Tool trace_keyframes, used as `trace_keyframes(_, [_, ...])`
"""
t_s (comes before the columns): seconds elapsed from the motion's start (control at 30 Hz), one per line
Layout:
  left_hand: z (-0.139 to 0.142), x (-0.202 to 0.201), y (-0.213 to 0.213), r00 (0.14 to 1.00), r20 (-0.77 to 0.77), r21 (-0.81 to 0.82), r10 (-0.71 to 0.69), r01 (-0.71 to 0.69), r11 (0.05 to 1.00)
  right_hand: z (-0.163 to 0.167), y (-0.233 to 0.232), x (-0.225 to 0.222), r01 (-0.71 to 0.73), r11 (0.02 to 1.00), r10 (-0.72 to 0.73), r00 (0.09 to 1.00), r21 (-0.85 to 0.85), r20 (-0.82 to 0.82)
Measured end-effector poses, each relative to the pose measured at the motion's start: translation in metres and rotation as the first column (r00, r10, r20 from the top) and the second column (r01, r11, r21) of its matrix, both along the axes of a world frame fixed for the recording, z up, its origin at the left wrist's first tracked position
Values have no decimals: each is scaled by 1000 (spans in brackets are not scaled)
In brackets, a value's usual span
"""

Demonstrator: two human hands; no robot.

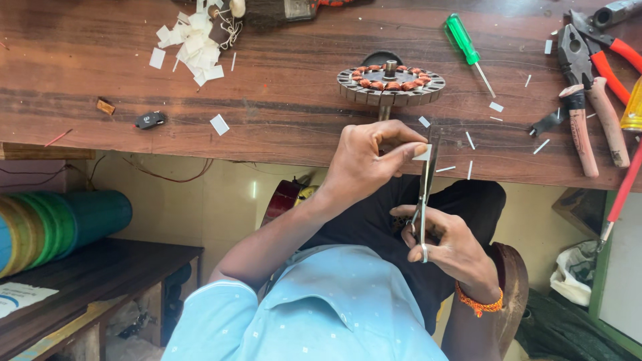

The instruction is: The person sits at a workbench fitting small white insulating strips into the slots of a motor armature, cutting strips from a sheet with scissors and pressing each strip into place by hand, and occasionally using a screwdriver on the armature. The armature is turned and repositioned on the bench as work proceeds around it.

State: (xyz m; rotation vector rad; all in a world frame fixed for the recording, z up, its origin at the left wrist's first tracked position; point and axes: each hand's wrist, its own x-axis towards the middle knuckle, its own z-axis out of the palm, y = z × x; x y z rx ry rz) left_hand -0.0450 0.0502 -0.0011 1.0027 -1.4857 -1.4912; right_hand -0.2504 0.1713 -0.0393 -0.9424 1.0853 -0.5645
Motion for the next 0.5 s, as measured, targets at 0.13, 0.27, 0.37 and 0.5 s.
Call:
trace_keyframes(0.13, [-2, 3, 2, 1000, 0, 37, 19, -19, 999, 4, 1, 2, 19, 1000, -19, 999, 0, -46])
trace_keyframes(0.27, [0, 3, 4, 998, -56, 81, 39, -34, 996, 6, 1, 3, 37, 999, -40, 994, -33, -100])
trace_keyframes(0.37, [1, 1, 3, 996, -77, 96, 47, -39, 995, 5, 3, 1, 73, 997, -74, 996, -33, -54])
trace_keyframes(0.5, [0, 0, 0, 998, -61, 71, 25, -20, 997, 1, 6, 0, 80, 996, -84, 993, -48, -83])
